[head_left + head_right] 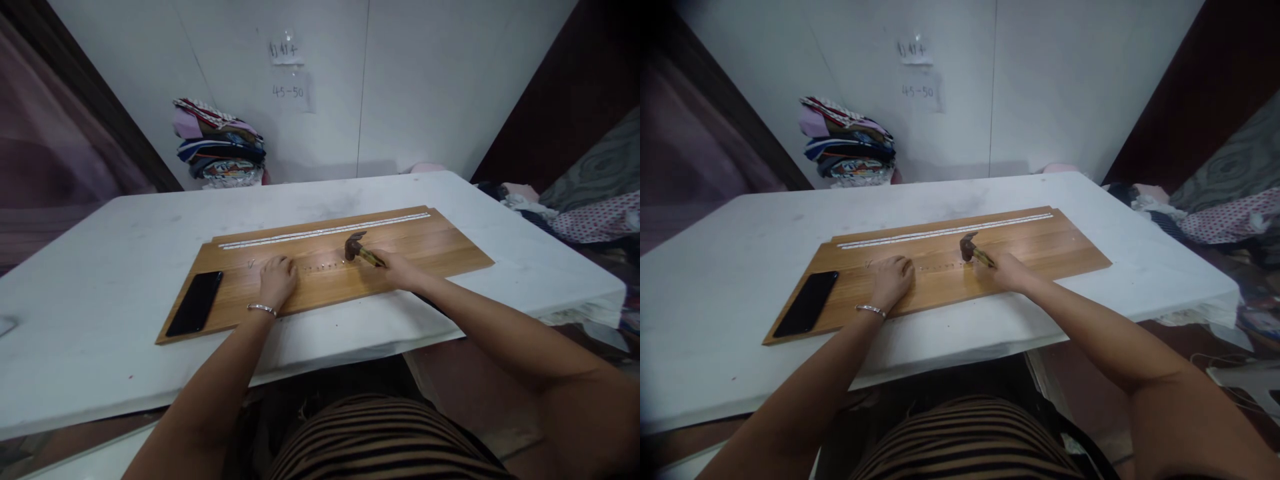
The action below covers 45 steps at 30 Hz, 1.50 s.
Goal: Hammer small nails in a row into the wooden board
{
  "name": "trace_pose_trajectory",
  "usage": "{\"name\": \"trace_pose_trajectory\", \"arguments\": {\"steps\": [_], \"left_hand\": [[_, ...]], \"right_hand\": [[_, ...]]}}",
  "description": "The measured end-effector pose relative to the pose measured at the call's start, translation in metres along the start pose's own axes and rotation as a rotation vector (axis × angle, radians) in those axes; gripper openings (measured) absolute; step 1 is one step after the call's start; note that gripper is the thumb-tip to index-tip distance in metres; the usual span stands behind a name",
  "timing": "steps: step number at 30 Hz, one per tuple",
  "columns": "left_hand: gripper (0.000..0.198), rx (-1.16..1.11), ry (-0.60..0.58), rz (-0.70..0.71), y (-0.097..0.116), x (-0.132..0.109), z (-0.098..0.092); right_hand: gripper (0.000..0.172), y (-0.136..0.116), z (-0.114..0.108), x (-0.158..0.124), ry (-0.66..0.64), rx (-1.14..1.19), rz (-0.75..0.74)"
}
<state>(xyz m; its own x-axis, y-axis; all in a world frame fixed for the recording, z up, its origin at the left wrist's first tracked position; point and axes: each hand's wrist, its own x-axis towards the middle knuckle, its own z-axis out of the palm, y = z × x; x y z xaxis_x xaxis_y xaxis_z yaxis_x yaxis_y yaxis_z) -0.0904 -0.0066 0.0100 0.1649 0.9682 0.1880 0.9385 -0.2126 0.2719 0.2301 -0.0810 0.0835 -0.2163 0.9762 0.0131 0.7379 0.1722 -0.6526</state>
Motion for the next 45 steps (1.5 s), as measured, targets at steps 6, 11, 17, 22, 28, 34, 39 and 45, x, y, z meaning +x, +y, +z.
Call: {"name": "trace_pose_trajectory", "arguments": {"steps": [6, 11, 17, 22, 28, 34, 39, 45], "left_hand": [[0.034, 0.004, 0.001, -0.001, -0.0011, 0.0002, 0.0012], [0.034, -0.002, 0.008, 0.001, -0.0018, -0.0001, 0.0020], [0.033, 0.005, 0.013, 0.010, -0.0028, 0.0013, 0.0036], [0.033, 0.002, 0.017, 0.004, -0.0048, 0.0016, 0.0056], [0.033, 0.008, 0.023, 0.011, -0.0033, 0.0012, 0.0040], [0.032, 0.009, 0.019, 0.002, -0.0020, 0.0006, 0.0029], [0.033, -0.005, 0.029, 0.007, -0.0027, 0.0001, 0.0036], [0.032, -0.008, 0.032, 0.006, -0.0036, 0.0004, 0.0048]], "right_hand": [[0.037, 0.0004, -0.0016, 0.0007, -0.001, 0.017, -0.017], [0.035, 0.0027, -0.0008, 0.0013, -0.003, 0.020, -0.027], [0.038, 0.0042, 0.0010, 0.0009, -0.008, -0.003, 0.016], [0.034, -0.0009, -0.0024, 0.0001, -0.001, 0.001, -0.005], [0.034, -0.0019, -0.0013, 0.0004, -0.007, -0.001, 0.004], [0.035, -0.0031, -0.0024, 0.0004, 0.000, 0.002, -0.012], [0.037, -0.0025, -0.0019, 0.0001, 0.014, 0.009, -0.006], [0.035, -0.0028, 0.0002, -0.0009, 0.007, 0.006, 0.013]]}}
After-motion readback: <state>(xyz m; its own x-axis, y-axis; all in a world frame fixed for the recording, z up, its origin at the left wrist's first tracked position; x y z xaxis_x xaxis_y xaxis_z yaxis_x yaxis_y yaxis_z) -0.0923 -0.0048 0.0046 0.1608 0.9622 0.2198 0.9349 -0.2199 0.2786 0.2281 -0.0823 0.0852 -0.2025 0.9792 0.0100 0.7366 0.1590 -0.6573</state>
